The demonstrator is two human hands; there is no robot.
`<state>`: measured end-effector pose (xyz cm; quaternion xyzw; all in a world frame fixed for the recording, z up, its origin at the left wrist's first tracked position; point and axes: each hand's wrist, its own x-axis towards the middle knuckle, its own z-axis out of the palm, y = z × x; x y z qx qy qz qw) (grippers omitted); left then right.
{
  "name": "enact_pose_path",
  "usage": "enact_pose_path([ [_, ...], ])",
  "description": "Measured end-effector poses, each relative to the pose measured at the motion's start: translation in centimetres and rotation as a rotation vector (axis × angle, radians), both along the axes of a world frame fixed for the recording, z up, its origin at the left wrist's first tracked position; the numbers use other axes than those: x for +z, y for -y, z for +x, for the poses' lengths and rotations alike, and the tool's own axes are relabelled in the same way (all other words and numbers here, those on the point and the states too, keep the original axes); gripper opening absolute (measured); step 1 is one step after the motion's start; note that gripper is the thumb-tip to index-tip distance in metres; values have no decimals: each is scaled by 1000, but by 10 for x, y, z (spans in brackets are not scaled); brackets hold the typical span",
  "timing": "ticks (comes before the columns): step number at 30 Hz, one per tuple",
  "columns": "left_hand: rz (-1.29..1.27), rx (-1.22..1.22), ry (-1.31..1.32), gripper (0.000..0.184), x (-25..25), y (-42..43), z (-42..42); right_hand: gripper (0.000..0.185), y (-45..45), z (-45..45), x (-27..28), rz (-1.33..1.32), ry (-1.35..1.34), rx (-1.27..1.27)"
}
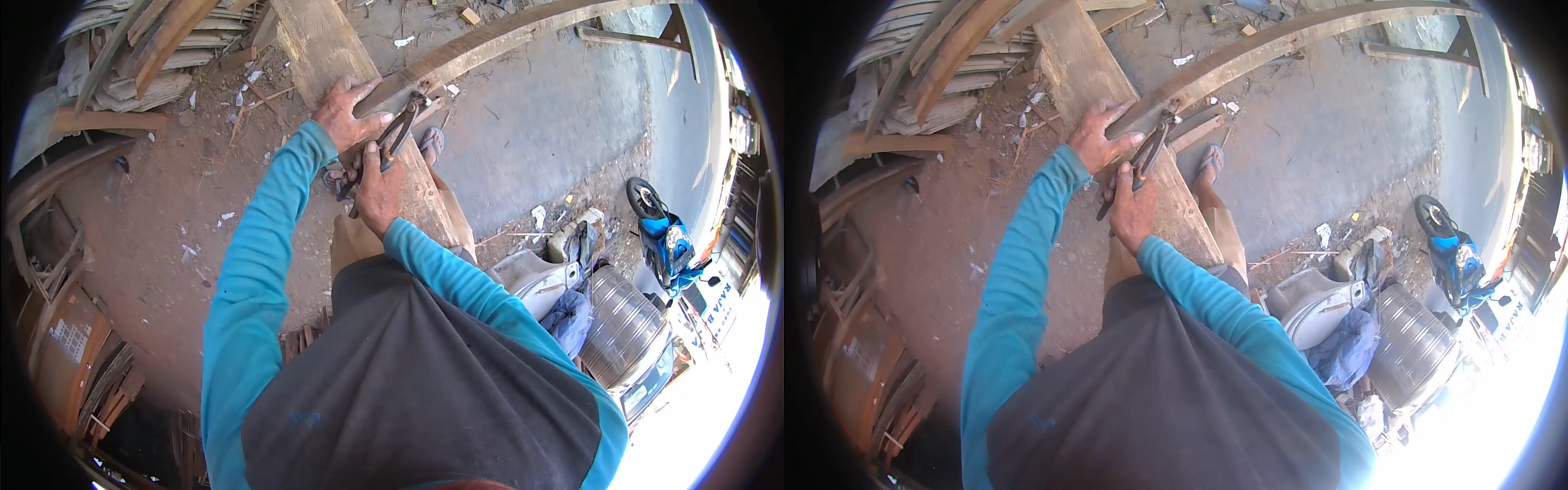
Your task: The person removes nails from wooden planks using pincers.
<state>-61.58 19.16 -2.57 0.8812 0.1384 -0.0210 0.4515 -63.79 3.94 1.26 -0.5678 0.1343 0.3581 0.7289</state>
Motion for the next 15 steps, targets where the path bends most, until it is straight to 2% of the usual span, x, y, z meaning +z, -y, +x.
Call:
enact_pose_path([
  [2, -31, 32, 22, 76, -6, 3, 0, 25, 11, 4, 12, -13, -57, 46],
  [6, -36, 13, 20, 68, 6, 1, 1, 22, 72, 42, 33, -25, -9, 104],
  [7, -34, 10, 40, 68, 6, 2, 1, 27, 89, 65, 33, -76, 36, 192],
  [10, -44, 53, 68, 70, 6, 3, 0, 44, 129, 148, 36, -84, -55, 311],
  [12, -24, 42, 7, 69, 9, 3, -1, 57, 152, 202, 27, -119, -83, 430],
  [15, 14, 80, 5, 73, 12, 10, -3, 62, 189, 258, 3, -175, -193, 540],
])
